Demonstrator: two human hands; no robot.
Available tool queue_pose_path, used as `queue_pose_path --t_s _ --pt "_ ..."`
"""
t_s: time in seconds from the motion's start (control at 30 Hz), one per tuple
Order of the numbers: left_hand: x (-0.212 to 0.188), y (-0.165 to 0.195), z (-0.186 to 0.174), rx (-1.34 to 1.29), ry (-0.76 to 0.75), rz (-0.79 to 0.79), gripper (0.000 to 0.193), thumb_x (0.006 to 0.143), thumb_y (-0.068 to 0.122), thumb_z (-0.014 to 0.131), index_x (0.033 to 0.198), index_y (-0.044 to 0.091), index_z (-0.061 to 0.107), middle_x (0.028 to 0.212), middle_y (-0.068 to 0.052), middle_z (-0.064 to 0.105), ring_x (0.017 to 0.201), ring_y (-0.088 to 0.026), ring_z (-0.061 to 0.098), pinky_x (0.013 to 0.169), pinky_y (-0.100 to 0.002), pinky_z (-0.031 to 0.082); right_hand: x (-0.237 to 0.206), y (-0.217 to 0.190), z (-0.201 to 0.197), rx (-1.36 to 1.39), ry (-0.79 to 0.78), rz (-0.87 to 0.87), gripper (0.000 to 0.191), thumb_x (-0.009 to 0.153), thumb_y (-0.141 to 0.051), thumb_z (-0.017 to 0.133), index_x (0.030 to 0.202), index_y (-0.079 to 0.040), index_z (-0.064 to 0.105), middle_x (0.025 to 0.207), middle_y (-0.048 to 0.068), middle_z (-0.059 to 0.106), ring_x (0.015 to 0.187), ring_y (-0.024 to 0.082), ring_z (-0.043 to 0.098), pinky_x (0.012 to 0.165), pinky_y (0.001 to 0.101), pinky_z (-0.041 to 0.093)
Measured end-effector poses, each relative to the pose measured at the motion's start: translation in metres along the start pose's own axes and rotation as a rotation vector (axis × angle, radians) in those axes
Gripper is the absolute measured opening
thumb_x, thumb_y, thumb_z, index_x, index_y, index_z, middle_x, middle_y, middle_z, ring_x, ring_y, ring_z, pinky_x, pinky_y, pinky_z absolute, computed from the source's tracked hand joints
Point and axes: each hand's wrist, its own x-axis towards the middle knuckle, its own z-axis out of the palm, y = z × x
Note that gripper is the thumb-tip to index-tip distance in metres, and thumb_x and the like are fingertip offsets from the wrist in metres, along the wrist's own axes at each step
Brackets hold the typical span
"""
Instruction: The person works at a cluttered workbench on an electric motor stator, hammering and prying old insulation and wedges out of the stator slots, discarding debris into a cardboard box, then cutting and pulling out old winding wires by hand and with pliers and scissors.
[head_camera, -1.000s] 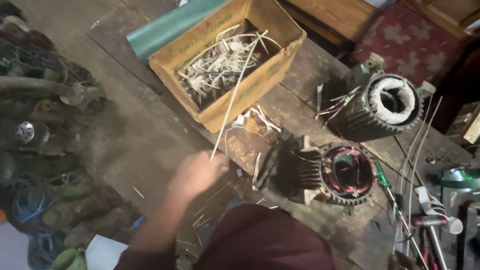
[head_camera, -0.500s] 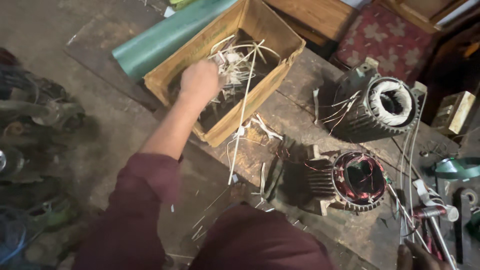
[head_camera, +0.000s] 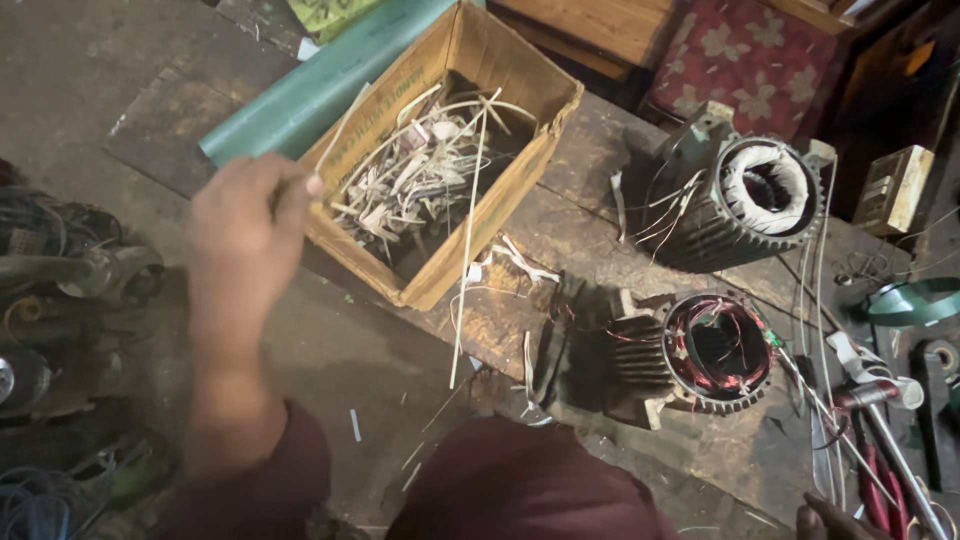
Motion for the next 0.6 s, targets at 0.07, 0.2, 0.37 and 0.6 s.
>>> queue_pose_path --t_s 0.07,0.2,0.37,0.6 --pt "-0.018 0.033 -0.013 -0.200 -0.032 0.050 0.013 0.098 0.017 0.074 0.103 0.006 0.070 0.097 -0.012 0.070 0.086 -0.032 0.068 0.076 -0.040 0.052 -0.005 -0.039 -0.013 0.037 0.045 -0.040 0.017 0.094 -0.016 0.074 0.109 -0.007 0.076 0.095 0.014 0.074 0.086 0.019 0.074 0.083 0.0293 0.057" --pt "-0.070 0.124 0.020 -0.586 -0.496 0.374 0.010 0.087 0.017 0.075 0.093 0.011 0.071 0.093 -0.006 0.070 0.089 -0.030 0.070 0.077 -0.039 0.055 -0.034 -0.119 -0.048 0.419 -0.040 -0.199 0.019 0.091 -0.008 0.072 0.110 -0.006 0.072 0.104 0.011 0.076 0.101 0.018 0.074 0.095 0.0294 0.056" --pt "-0.134 0.190 0.086 -0.782 -0.900 0.581 0.012 0.089 0.013 0.074 0.096 0.006 0.068 0.093 -0.010 0.064 0.091 -0.031 0.068 0.077 -0.040 0.055 -0.037 -0.161 -0.056 0.738 -0.300 -0.199 0.026 0.085 -0.002 0.074 0.111 -0.001 0.074 0.103 0.011 0.074 0.090 0.020 0.070 0.081 0.0306 0.055" --pt "-0.136 0.190 0.168 -0.428 -0.501 0.867 0.043 0.081 0.004 0.066 0.123 0.009 0.074 0.120 -0.009 0.064 0.112 -0.028 0.058 0.093 -0.041 0.054 -0.064 -0.124 -0.062 0.952 0.112 0.115 0.004 0.098 -0.005 0.067 0.100 -0.002 0.068 0.101 0.010 0.064 0.087 0.016 0.064 0.076 0.0289 0.055"
